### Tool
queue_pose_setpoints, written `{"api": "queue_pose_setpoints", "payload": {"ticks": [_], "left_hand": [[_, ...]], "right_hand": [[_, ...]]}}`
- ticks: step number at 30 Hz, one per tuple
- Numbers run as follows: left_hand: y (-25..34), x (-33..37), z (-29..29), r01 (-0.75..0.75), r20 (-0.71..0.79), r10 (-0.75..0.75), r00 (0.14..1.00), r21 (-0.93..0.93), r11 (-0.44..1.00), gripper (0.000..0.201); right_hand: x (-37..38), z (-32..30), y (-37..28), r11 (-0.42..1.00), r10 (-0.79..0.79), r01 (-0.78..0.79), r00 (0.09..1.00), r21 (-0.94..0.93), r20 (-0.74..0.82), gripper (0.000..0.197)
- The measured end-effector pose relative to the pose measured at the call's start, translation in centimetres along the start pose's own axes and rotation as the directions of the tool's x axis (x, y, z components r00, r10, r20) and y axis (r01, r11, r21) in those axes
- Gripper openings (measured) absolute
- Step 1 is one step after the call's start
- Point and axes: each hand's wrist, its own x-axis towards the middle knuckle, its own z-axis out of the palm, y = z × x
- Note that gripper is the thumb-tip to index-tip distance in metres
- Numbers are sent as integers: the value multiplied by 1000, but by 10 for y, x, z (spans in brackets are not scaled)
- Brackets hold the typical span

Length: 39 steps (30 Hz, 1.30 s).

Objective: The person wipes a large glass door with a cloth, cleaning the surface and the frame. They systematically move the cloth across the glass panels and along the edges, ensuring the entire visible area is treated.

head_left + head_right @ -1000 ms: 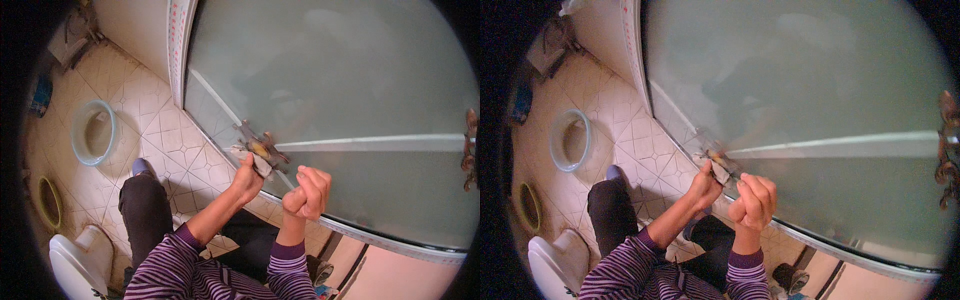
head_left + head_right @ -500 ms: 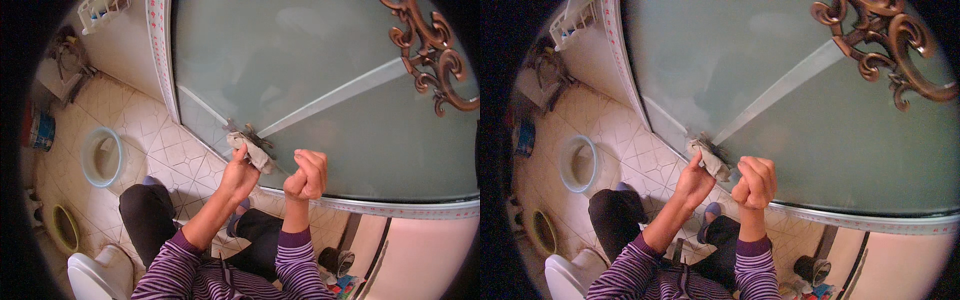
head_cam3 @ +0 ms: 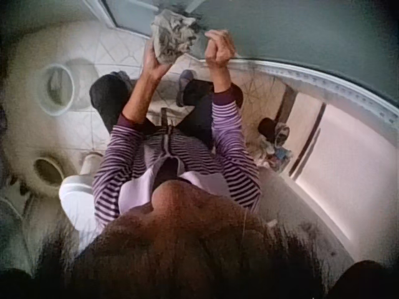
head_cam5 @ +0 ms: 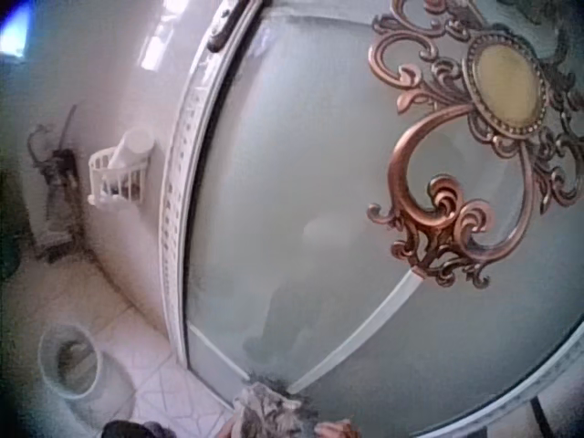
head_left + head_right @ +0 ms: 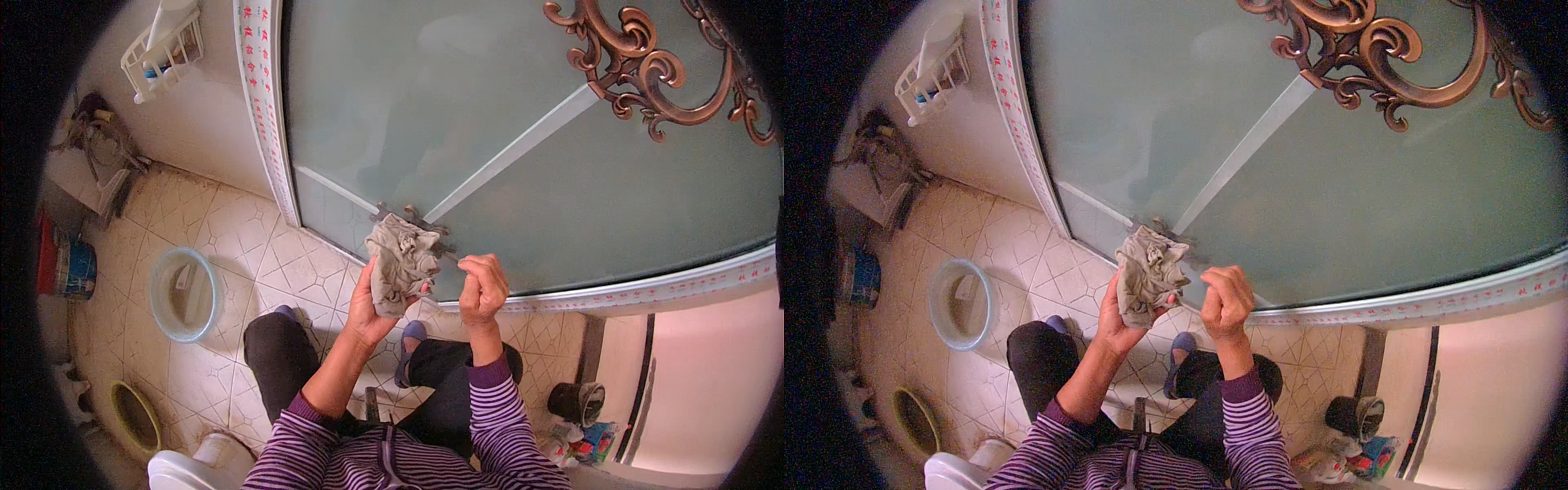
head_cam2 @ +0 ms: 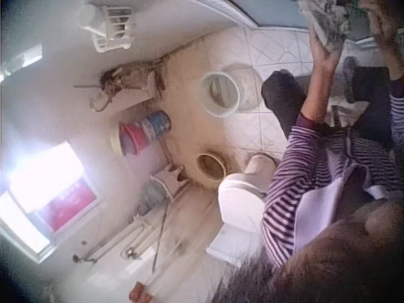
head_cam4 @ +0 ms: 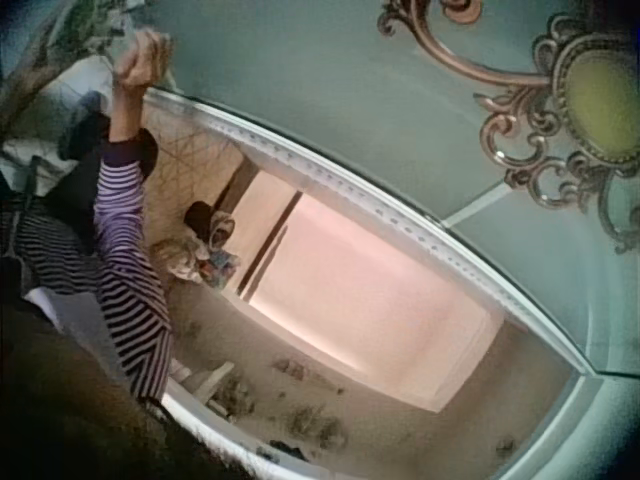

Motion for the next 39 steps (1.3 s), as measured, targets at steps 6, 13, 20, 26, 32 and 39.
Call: {"api": "queue_pose_setpoints", "payload": {"ticks": [6,13,20,26,32,39], "left_hand": [[13,-12,-26,-12,-55,13,998,12,1000,53],[11,-10,-46,3,-123,2,992,35,999,51],[-4,-4,-95,-24,-294,48,955,85,996,48],[-18,6,-162,47,-337,-18,941,80,996,51],[-29,31,-209,-16,-394,75,916,152,988,47],[-56,89,-238,-162,-501,156,851,33,986,43]], "right_hand": [[-30,6,-22,965,254,-241,959,-108,125,16],[-29,-10,-34,930,343,-308,924,-202,169,15],[-23,-15,-16,911,370,-312,907,-269,202,13],[-39,-4,18,946,317,-260,866,-193,386,14],[-83,14,63,980,200,-177,813,-95,547,15],[-89,12,85,991,64,27,775,-133,629,13]]}}
